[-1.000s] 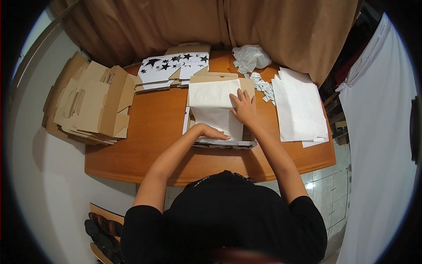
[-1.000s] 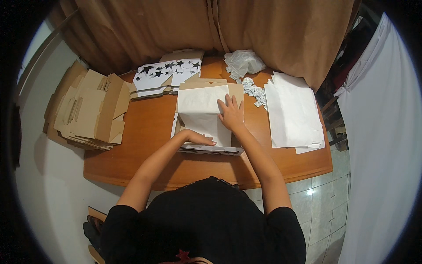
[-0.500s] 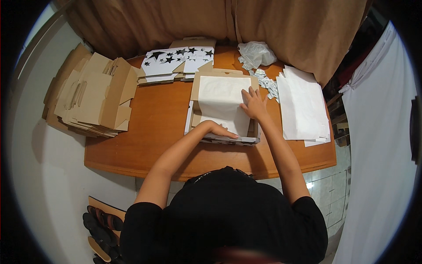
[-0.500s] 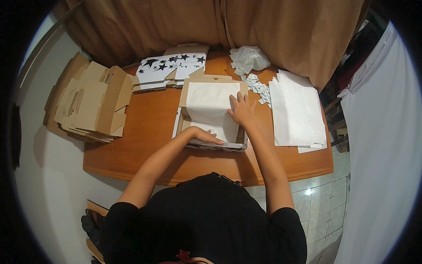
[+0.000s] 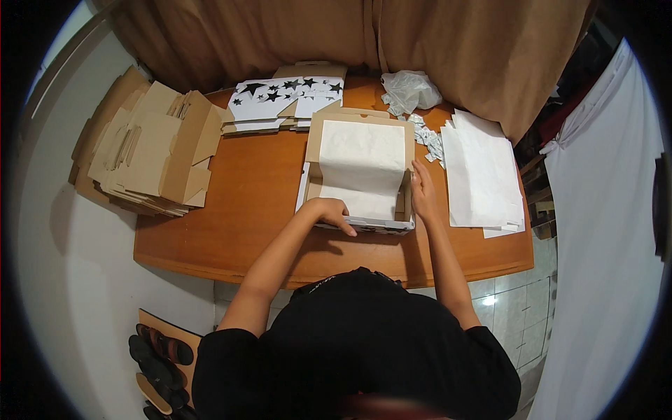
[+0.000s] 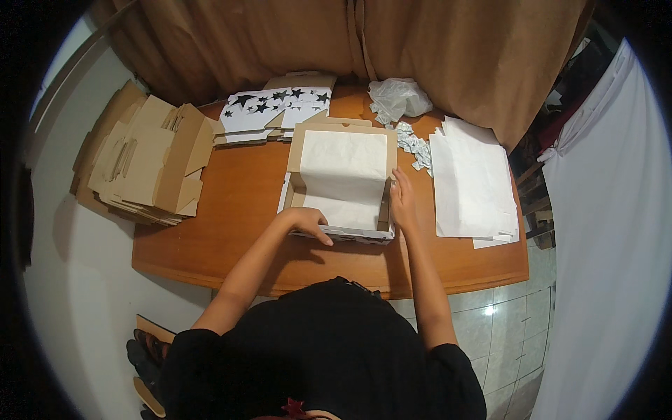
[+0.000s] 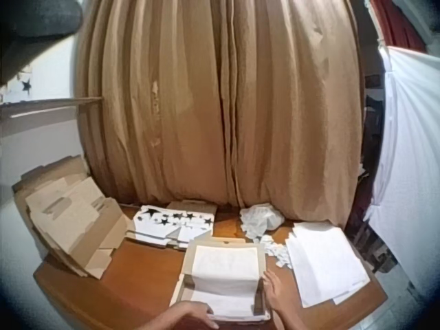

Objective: Pack a pair of sandals into a shoebox with tissue paper.

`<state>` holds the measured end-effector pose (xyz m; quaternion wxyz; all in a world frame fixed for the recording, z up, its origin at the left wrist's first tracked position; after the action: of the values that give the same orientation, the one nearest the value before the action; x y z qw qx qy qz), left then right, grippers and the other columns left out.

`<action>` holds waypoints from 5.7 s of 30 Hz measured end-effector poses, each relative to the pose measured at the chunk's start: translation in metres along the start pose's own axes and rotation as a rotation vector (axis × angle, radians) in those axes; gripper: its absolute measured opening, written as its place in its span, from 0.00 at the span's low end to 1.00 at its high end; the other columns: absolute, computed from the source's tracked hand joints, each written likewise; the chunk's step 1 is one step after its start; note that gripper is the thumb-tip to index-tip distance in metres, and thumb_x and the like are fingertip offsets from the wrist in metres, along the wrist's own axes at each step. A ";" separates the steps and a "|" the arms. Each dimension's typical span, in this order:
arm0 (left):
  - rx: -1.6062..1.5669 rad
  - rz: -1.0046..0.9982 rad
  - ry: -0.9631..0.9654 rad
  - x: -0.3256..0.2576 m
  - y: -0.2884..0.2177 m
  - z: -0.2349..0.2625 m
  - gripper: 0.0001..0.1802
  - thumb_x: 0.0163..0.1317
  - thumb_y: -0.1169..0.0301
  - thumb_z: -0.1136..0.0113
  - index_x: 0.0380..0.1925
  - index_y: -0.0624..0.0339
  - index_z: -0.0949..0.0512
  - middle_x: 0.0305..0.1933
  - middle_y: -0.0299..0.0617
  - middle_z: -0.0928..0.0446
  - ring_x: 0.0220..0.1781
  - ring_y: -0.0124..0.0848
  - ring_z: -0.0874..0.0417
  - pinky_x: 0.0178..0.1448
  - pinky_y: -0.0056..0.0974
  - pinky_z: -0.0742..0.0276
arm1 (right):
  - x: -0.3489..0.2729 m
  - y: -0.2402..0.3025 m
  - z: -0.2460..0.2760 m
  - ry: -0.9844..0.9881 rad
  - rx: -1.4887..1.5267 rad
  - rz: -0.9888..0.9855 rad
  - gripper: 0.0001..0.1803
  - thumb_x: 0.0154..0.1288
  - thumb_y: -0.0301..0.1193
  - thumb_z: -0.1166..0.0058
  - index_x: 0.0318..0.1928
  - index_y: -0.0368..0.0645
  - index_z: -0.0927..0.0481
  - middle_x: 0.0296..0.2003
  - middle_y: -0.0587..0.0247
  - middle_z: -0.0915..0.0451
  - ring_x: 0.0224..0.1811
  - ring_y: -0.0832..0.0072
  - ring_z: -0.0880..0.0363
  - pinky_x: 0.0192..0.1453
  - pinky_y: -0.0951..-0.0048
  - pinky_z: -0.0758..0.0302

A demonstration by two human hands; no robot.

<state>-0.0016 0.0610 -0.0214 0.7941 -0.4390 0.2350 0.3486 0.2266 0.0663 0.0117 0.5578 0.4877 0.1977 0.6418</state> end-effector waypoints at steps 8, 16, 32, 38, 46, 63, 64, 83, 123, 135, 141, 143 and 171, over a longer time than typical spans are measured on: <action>-0.060 0.134 -0.381 -0.034 0.026 -0.011 0.19 0.48 0.56 0.34 0.35 0.58 0.18 0.35 0.52 0.20 0.38 0.43 0.20 0.43 0.41 0.27 | -0.019 0.006 -0.034 0.027 0.058 -0.014 0.25 0.61 0.23 0.62 0.60 0.34 0.41 0.62 0.45 0.43 0.66 0.56 0.47 0.69 0.64 0.52; -0.345 0.291 -0.584 -0.103 0.073 -0.048 0.16 0.50 0.60 0.36 0.35 0.57 0.19 0.35 0.48 0.20 0.38 0.41 0.20 0.48 0.41 0.29 | -0.033 0.054 -0.093 0.165 0.071 0.050 0.23 0.62 0.24 0.62 0.59 0.34 0.39 0.63 0.43 0.44 0.66 0.53 0.47 0.69 0.62 0.52; -0.386 0.363 -1.599 -0.298 0.088 -0.196 0.14 0.55 0.65 0.42 0.42 0.55 0.24 0.51 0.43 0.29 0.54 0.41 0.29 0.57 0.41 0.33 | -0.026 0.065 -0.141 0.002 0.172 -0.093 0.19 0.61 0.31 0.53 0.50 0.32 0.30 0.50 0.46 0.31 0.54 0.54 0.34 0.60 0.59 0.41; -0.607 0.486 -1.592 -0.393 0.123 -0.323 0.13 0.56 0.67 0.43 0.41 0.58 0.24 0.46 0.46 0.26 0.50 0.44 0.26 0.52 0.42 0.30 | -0.113 0.221 -0.207 -0.043 -0.172 0.358 0.18 0.55 0.28 0.49 0.46 0.33 0.28 0.43 0.48 0.28 0.48 0.54 0.31 0.56 0.60 0.39; -0.724 0.807 -1.797 -0.550 0.153 -0.506 0.17 0.55 0.65 0.43 0.42 0.63 0.24 0.45 0.50 0.25 0.49 0.45 0.24 0.53 0.41 0.30 | -0.364 0.430 -0.400 0.804 0.348 0.629 0.15 0.53 0.26 0.48 0.44 0.41 0.26 0.47 0.51 0.29 0.53 0.56 0.36 0.60 0.59 0.43; -1.932 0.548 -1.827 -0.579 0.255 -0.647 0.26 0.61 0.53 0.49 0.54 0.56 0.34 0.52 0.43 0.28 0.52 0.39 0.25 0.53 0.41 0.31 | -0.532 0.523 -0.633 1.168 -0.023 0.287 0.34 0.52 0.44 0.42 0.48 0.25 0.32 0.46 0.37 0.28 0.50 0.43 0.30 0.55 0.57 0.34; -1.986 0.502 -1.805 -0.574 0.262 -0.642 0.27 0.63 0.54 0.51 0.57 0.57 0.38 0.57 0.44 0.32 0.55 0.40 0.27 0.57 0.44 0.33 | -0.533 0.524 -0.635 1.197 -0.073 0.272 0.34 0.51 0.44 0.41 0.47 0.26 0.30 0.44 0.36 0.27 0.49 0.44 0.29 0.53 0.59 0.32; -2.235 -0.269 -2.387 -0.533 0.371 -0.664 0.15 0.66 0.60 0.58 0.49 0.51 0.32 0.48 0.31 0.28 0.50 0.28 0.28 0.41 0.35 0.27 | -0.648 0.629 -0.590 1.762 0.579 -0.306 0.16 0.62 0.34 0.48 0.47 0.39 0.30 0.32 0.65 0.27 0.32 0.76 0.26 0.34 0.73 0.27; -1.449 -0.419 -1.340 -0.495 0.172 -0.402 0.35 0.46 0.83 0.38 0.57 0.68 0.38 0.56 0.40 0.32 0.59 0.29 0.33 0.65 0.34 0.42 | -0.194 0.466 -0.403 0.752 0.638 -0.140 0.23 0.61 0.42 0.47 0.48 0.35 0.28 0.37 0.65 0.24 0.41 0.79 0.29 0.44 0.76 0.33; -1.565 -0.783 -1.060 -0.387 0.154 -0.238 0.15 0.59 0.77 0.46 0.46 0.64 0.32 0.44 0.40 0.25 0.44 0.28 0.23 0.51 0.33 0.26 | -0.017 0.312 -0.177 0.366 0.244 0.075 0.14 0.61 0.32 0.47 0.41 0.33 0.24 0.29 0.59 0.20 0.30 0.77 0.24 0.34 0.76 0.28; -1.725 -0.768 -1.288 -0.364 0.192 -0.204 0.19 0.62 0.72 0.49 0.53 0.61 0.36 0.50 0.45 0.28 0.51 0.35 0.25 0.54 0.40 0.27 | 0.012 0.254 -0.064 -0.133 -0.010 0.060 0.15 0.59 0.34 0.46 0.40 0.33 0.25 0.28 0.57 0.20 0.29 0.76 0.23 0.33 0.77 0.29; -1.709 -0.768 -1.310 -0.355 0.205 -0.184 0.20 0.63 0.70 0.51 0.55 0.61 0.38 0.53 0.46 0.29 0.53 0.37 0.26 0.56 0.43 0.28 | 0.012 0.228 -0.054 -0.186 -0.062 0.061 0.17 0.60 0.34 0.45 0.43 0.33 0.26 0.28 0.59 0.21 0.29 0.79 0.24 0.32 0.79 0.29; -1.859 -0.660 -0.822 -0.159 0.230 -0.021 0.26 0.64 0.55 0.52 0.53 0.66 0.34 0.53 0.46 0.28 0.52 0.37 0.26 0.57 0.41 0.30 | -0.062 0.114 -0.157 -0.041 -0.197 -0.474 0.21 0.55 0.22 0.49 0.51 0.35 0.32 0.46 0.40 0.27 0.50 0.50 0.29 0.55 0.64 0.34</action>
<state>-0.2804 0.0729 -0.0461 0.2209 -0.7629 -0.5392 0.2802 0.0280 0.0216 0.0075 0.7413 0.3841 0.2317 0.4992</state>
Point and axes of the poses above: each hand's wrist, its own x-axis towards the middle knuckle, its own z-axis out of the back of the hand, y = z × x, the point moved 7 cm from there along x, towards the middle knuckle
